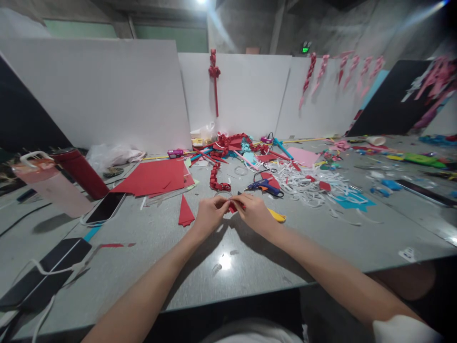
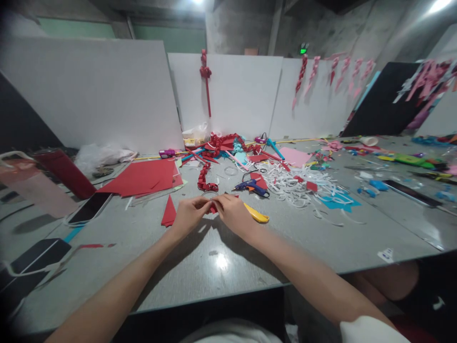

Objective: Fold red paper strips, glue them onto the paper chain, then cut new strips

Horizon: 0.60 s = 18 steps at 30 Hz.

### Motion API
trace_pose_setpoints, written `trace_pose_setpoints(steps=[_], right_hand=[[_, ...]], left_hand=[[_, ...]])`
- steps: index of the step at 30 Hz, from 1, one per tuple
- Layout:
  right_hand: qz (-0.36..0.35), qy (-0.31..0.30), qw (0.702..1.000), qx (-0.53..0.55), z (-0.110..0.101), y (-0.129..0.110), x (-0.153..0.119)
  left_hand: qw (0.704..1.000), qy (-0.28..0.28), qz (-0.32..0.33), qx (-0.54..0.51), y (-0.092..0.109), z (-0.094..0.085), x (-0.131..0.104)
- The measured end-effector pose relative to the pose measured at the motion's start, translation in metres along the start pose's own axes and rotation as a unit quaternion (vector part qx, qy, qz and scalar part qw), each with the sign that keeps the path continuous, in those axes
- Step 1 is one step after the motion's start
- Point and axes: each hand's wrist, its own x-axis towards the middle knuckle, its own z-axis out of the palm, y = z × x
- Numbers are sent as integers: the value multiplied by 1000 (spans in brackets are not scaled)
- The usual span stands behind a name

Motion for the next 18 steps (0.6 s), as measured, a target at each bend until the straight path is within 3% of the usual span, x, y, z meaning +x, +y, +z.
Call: trace_pose_setpoints(steps=[18], right_hand=[[-3,-26,1000,-12,0,4,-1]], left_hand=[[996,-41,49,56,5,-3,0]])
